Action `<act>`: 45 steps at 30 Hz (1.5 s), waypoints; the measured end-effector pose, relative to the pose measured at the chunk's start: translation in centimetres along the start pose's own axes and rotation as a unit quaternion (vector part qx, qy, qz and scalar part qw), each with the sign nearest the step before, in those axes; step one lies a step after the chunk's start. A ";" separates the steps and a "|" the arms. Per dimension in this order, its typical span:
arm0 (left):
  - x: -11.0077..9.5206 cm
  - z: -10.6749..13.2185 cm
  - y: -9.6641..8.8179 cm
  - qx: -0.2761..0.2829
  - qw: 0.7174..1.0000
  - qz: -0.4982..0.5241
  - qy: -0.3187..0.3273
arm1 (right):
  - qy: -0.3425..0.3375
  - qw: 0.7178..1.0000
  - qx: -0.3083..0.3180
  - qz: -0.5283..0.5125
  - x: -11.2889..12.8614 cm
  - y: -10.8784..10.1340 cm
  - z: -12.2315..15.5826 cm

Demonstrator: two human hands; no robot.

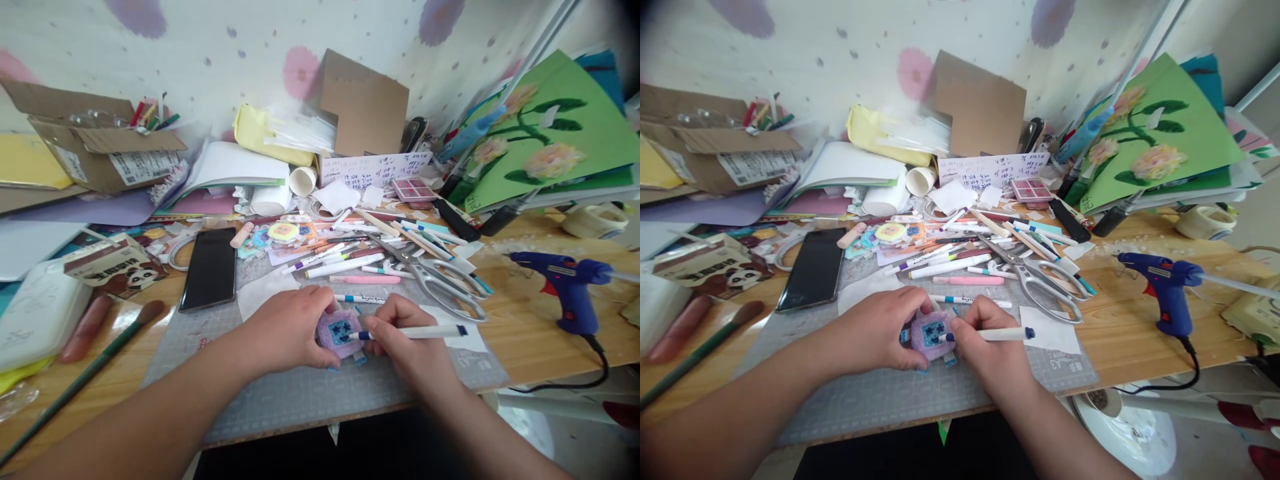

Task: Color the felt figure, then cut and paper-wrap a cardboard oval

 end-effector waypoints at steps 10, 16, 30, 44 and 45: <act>0.3 3.4 -1.9 -0.123 0.987 0.098 -0.025 | -0.015 0.958 -0.106 -0.266 -0.2 -2.4 0.0; 0.5 8.5 1.3 -0.236 0.950 0.195 -0.055 | -0.032 0.946 -0.080 -0.311 0.0 -3.2 1.8; -3.0 7.7 4.2 -0.296 0.952 0.074 -0.013 | -0.041 0.990 0.013 -0.134 0.3 -2.1 1.2; -3.8 7.1 5.9 -0.325 0.933 -0.141 0.052 | -0.050 0.997 0.024 -0.060 0.5 -0.3 -0.2; -3.8 7.0 5.9 -0.325 0.933 -0.146 0.054 | -0.048 0.997 0.014 -0.062 0.3 -0.5 -0.2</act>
Point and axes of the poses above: each hand's wrist, its own z-axis away from the middle knuckle, its own y-axis out of the palm, x = y × z, the point moved 5 cm from there along -z, towards the middle knuckle, and after that the axes turned 4 degrees about z, right-handed, at the moved point
